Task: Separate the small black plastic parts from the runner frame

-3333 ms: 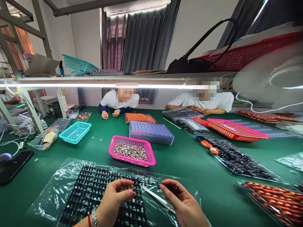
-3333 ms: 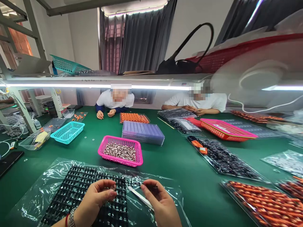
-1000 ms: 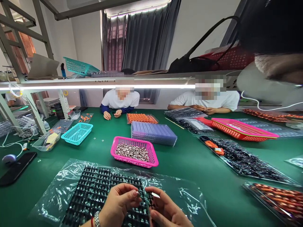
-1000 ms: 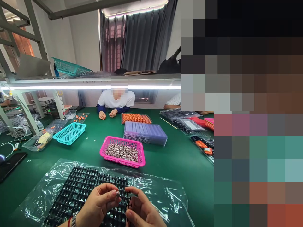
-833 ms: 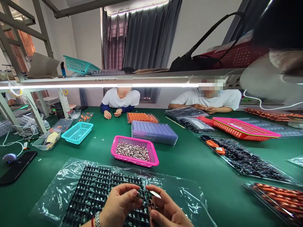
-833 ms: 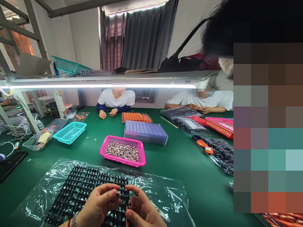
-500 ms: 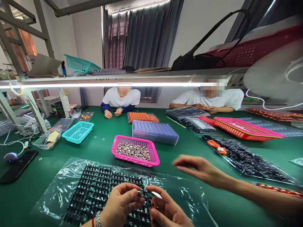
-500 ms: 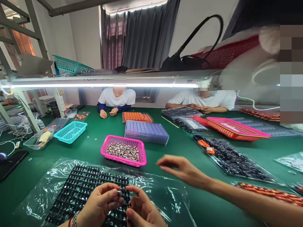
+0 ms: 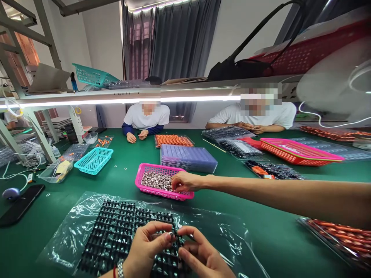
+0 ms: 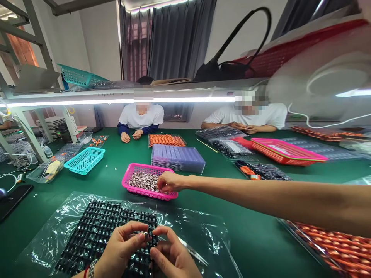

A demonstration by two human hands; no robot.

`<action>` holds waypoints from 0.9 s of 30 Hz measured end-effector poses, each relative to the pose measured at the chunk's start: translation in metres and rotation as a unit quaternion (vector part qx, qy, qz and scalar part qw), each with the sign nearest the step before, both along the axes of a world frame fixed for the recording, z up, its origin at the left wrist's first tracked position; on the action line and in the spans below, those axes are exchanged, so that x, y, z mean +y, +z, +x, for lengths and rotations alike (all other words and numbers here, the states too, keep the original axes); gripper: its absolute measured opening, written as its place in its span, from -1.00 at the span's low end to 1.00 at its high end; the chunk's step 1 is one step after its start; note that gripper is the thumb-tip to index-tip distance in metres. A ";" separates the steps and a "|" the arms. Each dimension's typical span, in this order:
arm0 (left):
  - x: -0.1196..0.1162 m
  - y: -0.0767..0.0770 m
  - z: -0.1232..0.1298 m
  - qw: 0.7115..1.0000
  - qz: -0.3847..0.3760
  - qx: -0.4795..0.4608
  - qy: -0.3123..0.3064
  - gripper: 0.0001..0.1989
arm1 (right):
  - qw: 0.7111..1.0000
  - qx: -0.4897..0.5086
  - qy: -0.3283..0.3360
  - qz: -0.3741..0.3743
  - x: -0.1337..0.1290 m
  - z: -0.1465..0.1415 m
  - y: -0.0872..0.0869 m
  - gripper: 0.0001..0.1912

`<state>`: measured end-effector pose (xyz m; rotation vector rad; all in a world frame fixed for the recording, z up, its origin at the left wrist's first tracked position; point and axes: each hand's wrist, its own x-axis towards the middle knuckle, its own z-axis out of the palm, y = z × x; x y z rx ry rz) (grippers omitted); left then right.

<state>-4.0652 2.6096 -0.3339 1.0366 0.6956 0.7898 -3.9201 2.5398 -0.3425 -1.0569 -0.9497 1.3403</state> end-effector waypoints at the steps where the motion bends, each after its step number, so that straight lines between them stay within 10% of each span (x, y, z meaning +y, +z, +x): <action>1: 0.000 0.001 0.000 1.000 0.013 0.003 -0.004 -0.63 | 1.000 0.001 0.001 -0.001 0.000 0.000 0.000 -0.49; 27: 0.002 0.008 0.000 0.998 0.047 0.031 -0.031 -0.68 | 0.996 -0.039 -0.059 0.057 -0.003 0.000 0.002 -0.67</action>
